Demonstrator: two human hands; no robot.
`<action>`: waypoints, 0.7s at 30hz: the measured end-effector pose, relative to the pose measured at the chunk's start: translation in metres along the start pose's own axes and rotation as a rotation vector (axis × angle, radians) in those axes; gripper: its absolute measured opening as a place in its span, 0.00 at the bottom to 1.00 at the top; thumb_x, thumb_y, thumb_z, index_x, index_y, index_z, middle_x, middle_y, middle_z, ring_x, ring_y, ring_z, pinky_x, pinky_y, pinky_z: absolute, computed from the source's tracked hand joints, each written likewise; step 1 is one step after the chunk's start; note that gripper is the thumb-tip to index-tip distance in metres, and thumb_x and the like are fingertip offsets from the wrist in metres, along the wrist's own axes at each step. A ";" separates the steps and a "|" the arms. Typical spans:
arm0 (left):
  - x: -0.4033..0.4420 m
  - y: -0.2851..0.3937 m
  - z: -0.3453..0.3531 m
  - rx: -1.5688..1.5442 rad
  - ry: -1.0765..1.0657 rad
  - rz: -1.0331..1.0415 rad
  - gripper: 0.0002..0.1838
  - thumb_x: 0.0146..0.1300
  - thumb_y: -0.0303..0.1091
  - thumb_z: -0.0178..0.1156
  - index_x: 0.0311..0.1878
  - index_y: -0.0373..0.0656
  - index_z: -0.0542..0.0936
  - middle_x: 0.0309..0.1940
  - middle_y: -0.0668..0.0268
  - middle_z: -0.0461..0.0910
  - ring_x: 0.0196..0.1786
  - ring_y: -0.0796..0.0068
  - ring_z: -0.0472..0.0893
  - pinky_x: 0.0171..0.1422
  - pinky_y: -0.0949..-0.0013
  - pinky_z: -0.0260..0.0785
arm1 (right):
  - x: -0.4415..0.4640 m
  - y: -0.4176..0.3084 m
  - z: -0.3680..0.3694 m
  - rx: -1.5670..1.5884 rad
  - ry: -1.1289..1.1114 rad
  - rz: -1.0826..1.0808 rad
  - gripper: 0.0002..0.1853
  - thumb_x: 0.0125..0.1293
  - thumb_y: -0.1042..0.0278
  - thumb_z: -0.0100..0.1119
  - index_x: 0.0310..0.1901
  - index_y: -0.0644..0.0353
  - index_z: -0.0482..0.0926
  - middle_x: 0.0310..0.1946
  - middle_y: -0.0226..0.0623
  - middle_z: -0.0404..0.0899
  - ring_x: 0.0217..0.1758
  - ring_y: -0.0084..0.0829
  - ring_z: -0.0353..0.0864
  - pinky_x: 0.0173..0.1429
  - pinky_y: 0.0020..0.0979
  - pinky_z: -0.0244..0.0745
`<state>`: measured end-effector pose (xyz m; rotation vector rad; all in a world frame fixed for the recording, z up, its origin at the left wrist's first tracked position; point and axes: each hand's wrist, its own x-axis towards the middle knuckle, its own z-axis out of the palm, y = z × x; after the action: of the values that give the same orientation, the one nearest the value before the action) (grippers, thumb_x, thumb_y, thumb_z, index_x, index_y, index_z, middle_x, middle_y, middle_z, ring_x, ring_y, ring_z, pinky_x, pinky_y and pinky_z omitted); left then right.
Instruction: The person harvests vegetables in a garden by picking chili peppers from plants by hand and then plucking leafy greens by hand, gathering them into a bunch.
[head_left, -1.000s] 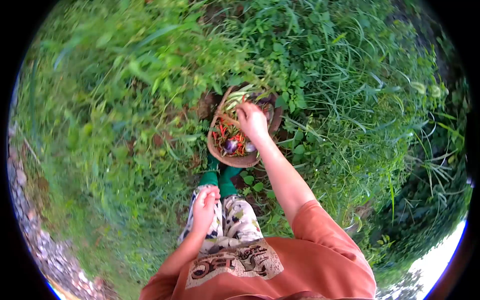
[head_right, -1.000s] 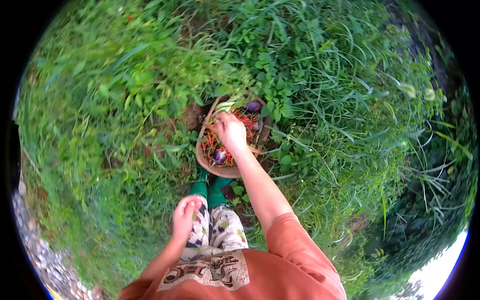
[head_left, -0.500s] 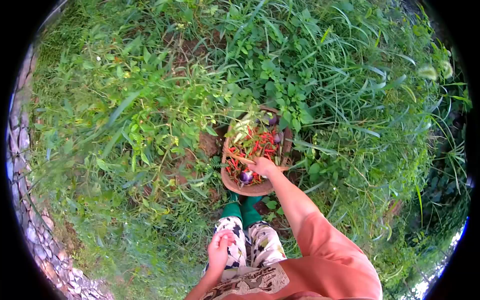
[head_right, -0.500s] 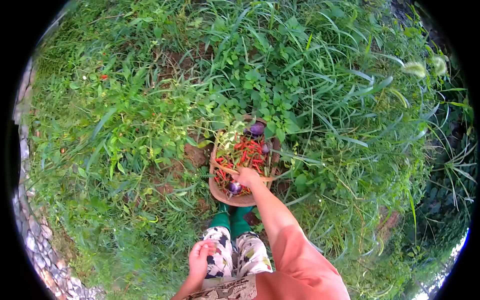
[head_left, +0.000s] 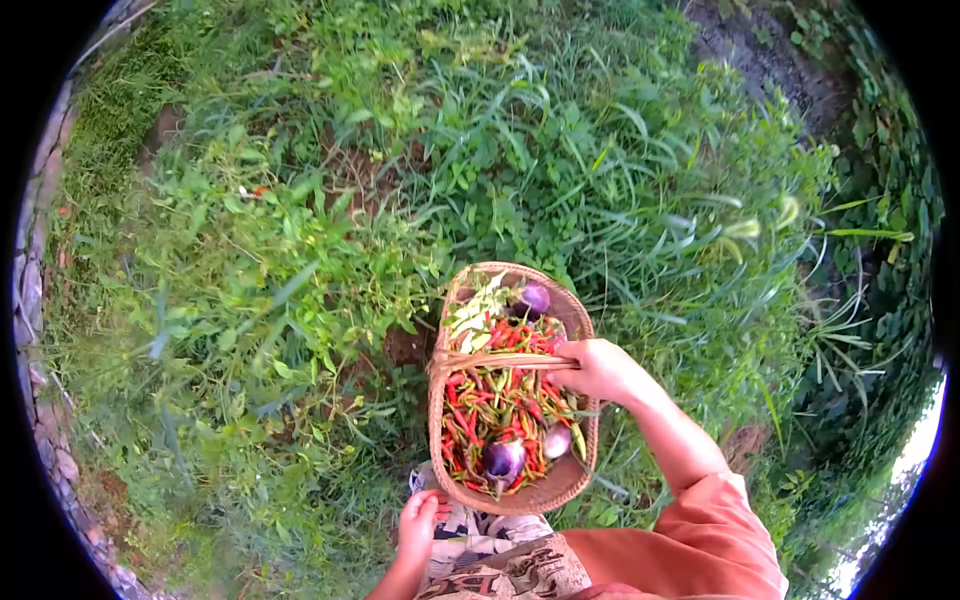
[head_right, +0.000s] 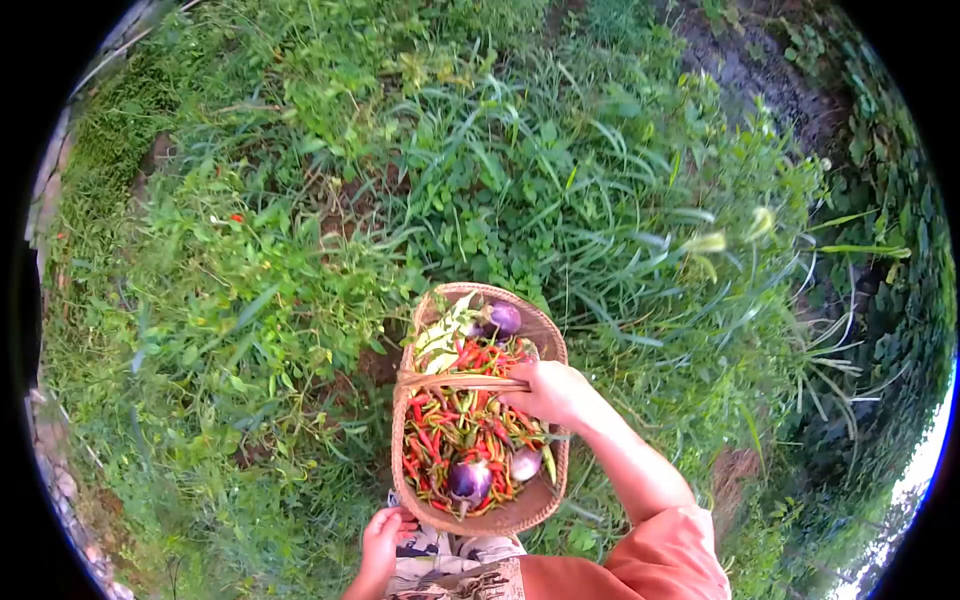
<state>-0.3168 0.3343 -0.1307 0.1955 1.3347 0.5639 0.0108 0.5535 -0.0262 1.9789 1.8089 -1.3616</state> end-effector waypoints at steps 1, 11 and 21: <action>-0.006 0.014 0.001 0.010 0.018 -0.012 0.11 0.65 0.30 0.47 0.46 0.36 0.72 0.38 0.58 0.78 0.36 0.69 0.79 0.38 0.72 0.71 | -0.003 -0.008 -0.018 -0.017 0.017 -0.001 0.14 0.53 0.54 0.60 0.35 0.55 0.79 0.27 0.45 0.79 0.32 0.43 0.79 0.39 0.38 0.73; 0.007 0.083 0.044 0.161 0.019 0.046 0.10 0.65 0.28 0.46 0.45 0.35 0.73 0.37 0.60 0.78 0.35 0.75 0.78 0.38 0.75 0.70 | 0.042 -0.016 -0.169 -0.025 0.394 0.042 0.12 0.50 0.65 0.65 0.37 0.59 0.81 0.20 0.34 0.76 0.23 0.22 0.72 0.32 0.28 0.69; 0.072 0.152 0.154 0.166 0.052 -0.027 0.12 0.66 0.32 0.46 0.46 0.35 0.73 0.37 0.61 0.78 0.37 0.75 0.77 0.41 0.75 0.69 | 0.262 0.063 -0.323 -0.020 0.420 -0.040 0.15 0.52 0.69 0.61 0.42 0.61 0.79 0.24 0.38 0.76 0.29 0.26 0.75 0.39 0.31 0.70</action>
<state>-0.2025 0.5271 -0.0878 0.2999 1.4334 0.4380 0.1960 0.9305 -0.0428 2.3679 2.0224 -0.9824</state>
